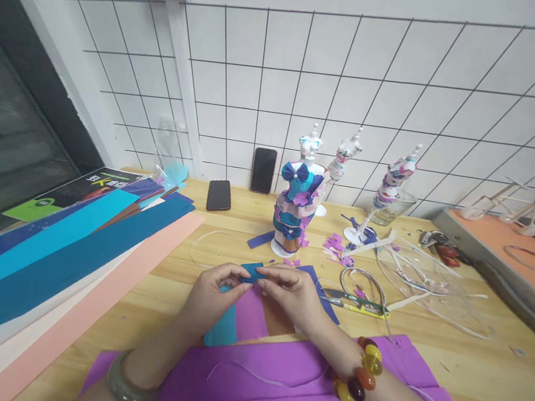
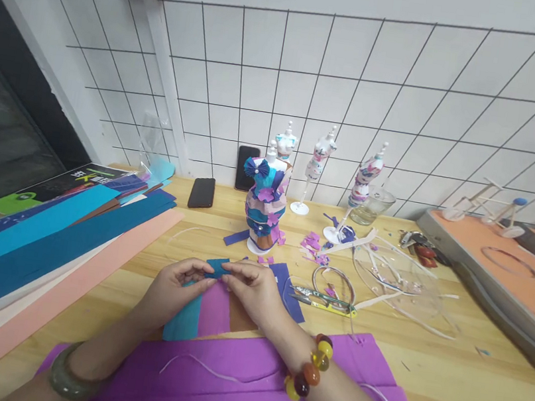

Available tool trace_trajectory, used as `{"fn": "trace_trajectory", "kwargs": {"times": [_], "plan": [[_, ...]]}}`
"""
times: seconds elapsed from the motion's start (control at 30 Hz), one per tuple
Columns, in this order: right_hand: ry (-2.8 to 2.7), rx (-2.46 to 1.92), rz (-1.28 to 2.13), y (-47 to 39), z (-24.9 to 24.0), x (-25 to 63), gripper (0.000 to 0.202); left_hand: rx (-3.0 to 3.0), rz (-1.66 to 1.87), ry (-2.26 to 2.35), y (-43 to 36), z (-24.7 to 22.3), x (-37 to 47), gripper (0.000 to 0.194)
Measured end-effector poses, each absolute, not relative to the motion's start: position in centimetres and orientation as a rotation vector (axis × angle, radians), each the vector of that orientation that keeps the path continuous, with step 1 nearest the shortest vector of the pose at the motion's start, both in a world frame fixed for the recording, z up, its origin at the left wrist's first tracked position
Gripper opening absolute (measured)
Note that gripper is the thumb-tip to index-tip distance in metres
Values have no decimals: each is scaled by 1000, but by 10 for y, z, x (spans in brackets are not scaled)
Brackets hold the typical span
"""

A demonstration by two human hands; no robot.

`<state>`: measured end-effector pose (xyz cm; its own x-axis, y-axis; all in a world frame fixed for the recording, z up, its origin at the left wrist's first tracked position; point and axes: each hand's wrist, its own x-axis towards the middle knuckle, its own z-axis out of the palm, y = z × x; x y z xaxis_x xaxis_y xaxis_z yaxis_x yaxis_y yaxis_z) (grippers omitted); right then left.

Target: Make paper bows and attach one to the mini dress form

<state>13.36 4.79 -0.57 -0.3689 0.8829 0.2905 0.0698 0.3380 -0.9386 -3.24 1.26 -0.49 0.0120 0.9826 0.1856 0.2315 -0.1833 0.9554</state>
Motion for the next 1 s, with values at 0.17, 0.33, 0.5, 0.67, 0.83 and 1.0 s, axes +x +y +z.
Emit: {"fn": "trace_trajectory", "kwargs": {"times": [0.17, 0.33, 0.5, 0.67, 0.83, 1.0], "plan": [[-1725, -837, 1113, 48, -6, 134, 17, 1558, 1213, 1360, 13, -7, -34, 16], [-1760, -834, 1073, 47, -4, 134, 17, 1532, 1196, 1373, 12, -7, -34, 15], [-1752, -830, 1067, 47, -4, 134, 17, 1452, 1221, 1369, 13, -9, -34, 18], [-1779, -832, 1025, 47, -3, 134, 16, 1415, 1255, 1358, 13, -8, -34, 16], [-1817, -820, 955, 47, -3, 135, 15, 1422, 1276, 1360, 13, -6, -34, 15], [-1899, -806, 827, 48, -6, 136, 16, 1540, 1274, 1394, 12, -6, -35, 12]]}}
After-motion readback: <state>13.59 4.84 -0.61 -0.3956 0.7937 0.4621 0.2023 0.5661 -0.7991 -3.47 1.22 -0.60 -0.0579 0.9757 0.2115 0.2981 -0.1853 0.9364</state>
